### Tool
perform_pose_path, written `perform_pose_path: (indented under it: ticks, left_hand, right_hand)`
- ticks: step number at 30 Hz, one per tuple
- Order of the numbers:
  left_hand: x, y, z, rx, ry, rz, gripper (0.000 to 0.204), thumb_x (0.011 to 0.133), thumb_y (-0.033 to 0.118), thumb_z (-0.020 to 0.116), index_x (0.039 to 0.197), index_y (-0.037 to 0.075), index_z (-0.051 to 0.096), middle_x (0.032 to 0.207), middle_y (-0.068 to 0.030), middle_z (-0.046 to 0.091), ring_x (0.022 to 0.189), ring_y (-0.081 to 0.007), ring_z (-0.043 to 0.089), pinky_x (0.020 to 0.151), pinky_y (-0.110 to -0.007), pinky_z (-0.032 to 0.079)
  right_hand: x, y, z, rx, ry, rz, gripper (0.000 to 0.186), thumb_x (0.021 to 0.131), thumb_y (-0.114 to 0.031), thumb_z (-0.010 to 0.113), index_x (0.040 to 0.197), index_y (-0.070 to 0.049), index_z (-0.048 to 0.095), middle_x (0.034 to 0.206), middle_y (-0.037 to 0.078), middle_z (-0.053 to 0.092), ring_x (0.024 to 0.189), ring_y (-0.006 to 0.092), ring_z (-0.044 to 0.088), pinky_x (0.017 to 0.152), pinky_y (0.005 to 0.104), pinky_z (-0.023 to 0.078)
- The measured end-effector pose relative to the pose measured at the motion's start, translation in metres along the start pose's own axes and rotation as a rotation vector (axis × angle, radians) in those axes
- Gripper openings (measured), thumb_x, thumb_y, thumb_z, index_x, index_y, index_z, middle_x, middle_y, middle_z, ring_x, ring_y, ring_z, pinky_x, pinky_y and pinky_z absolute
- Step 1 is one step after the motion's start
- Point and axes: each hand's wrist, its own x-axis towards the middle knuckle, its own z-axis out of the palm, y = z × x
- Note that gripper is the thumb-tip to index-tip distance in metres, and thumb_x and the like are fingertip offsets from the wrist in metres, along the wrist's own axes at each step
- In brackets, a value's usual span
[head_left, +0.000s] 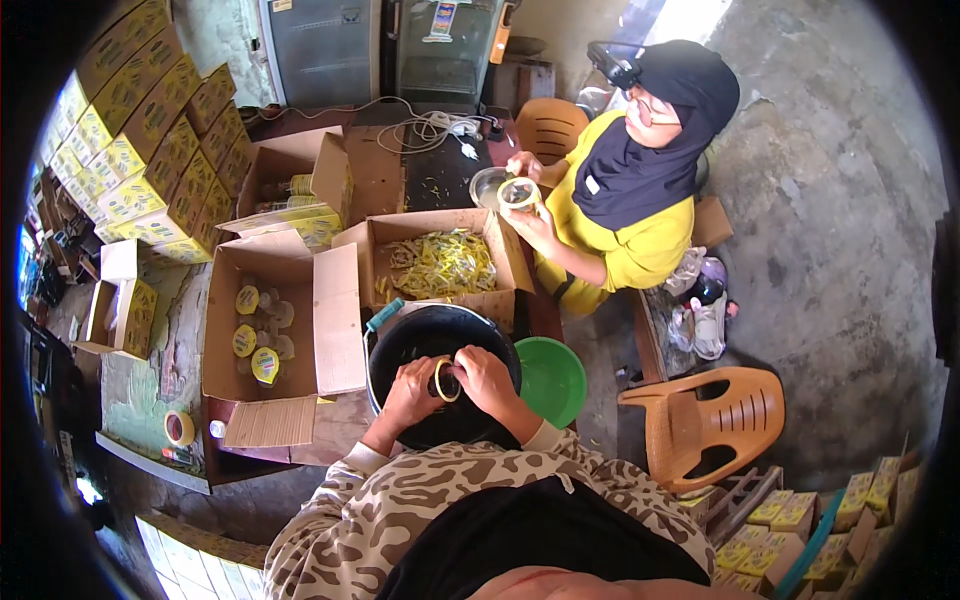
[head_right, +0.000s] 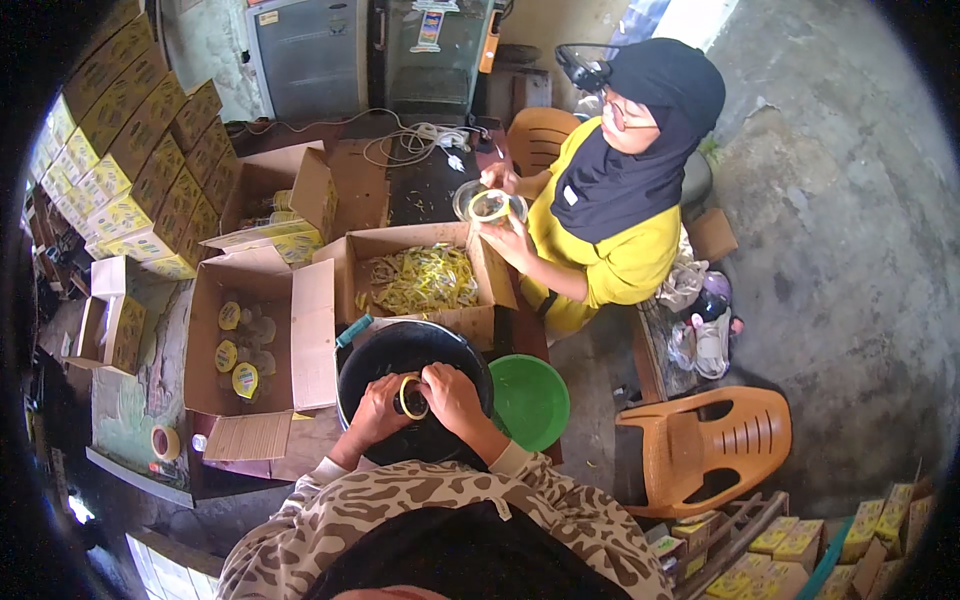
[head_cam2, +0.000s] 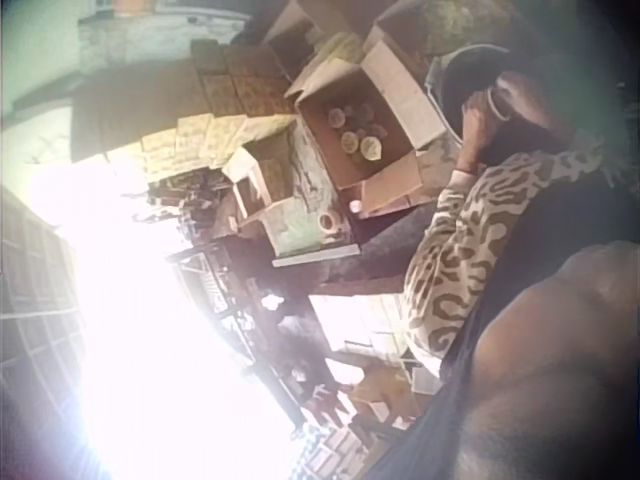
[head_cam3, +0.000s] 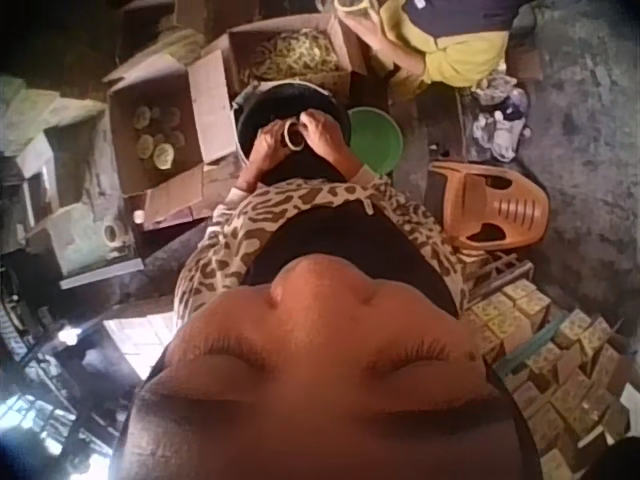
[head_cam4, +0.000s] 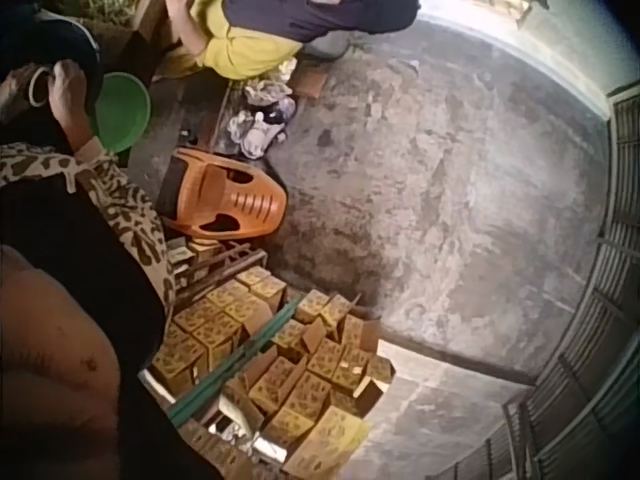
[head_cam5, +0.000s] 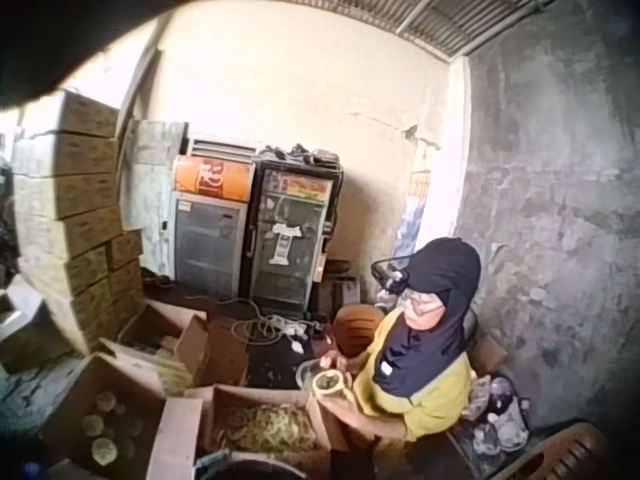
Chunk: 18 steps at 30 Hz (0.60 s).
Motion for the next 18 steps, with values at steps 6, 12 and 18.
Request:
perform_pose_path:
  ticks: [6,12,18]
  left_hand:
    - [-0.002,0.007,-0.005,0.036,-0.004,0.046,0.062,0.067,0.018,0.085,0.123,0.005,0.062,0.107,-0.0148,0.067,0.101,-0.0369,0.065,0.089,-0.047,0.051]
    - [-0.004,-0.005,0.006,-0.031,0.044,0.056,0.056,0.068,0.018,0.087,0.115,0.002,0.061,0.102,-0.0165,0.065,0.096,-0.0398,0.065,0.085,-0.048,0.053]
    - [-0.002,0.008,0.003,0.024,0.096,0.039,0.05,0.071,0.017,0.087,0.112,0.003,0.061,0.099,-0.0166,0.064,0.094,-0.0387,0.065,0.081,-0.046,0.053]
  right_hand:
    - [-0.004,0.009,0.007,0.072,-0.04,-0.068,0.015,0.093,-0.016,0.063,0.089,-0.003,0.055,0.083,0.014,0.06,0.08,0.0363,0.064,0.07,0.0472,0.052]
    - [-0.004,0.012,-0.002,0.166,-0.035,-0.044,0.017,0.095,-0.018,0.061,0.089,-0.004,0.055,0.085,0.015,0.06,0.081,0.0372,0.063,0.069,0.0464,0.05]
    - [-0.005,0.01,0.0,0.345,0.011,0.091,0.015,0.096,-0.017,0.061,0.09,-0.005,0.056,0.083,0.016,0.061,0.077,0.039,0.063,0.067,0.046,0.049]
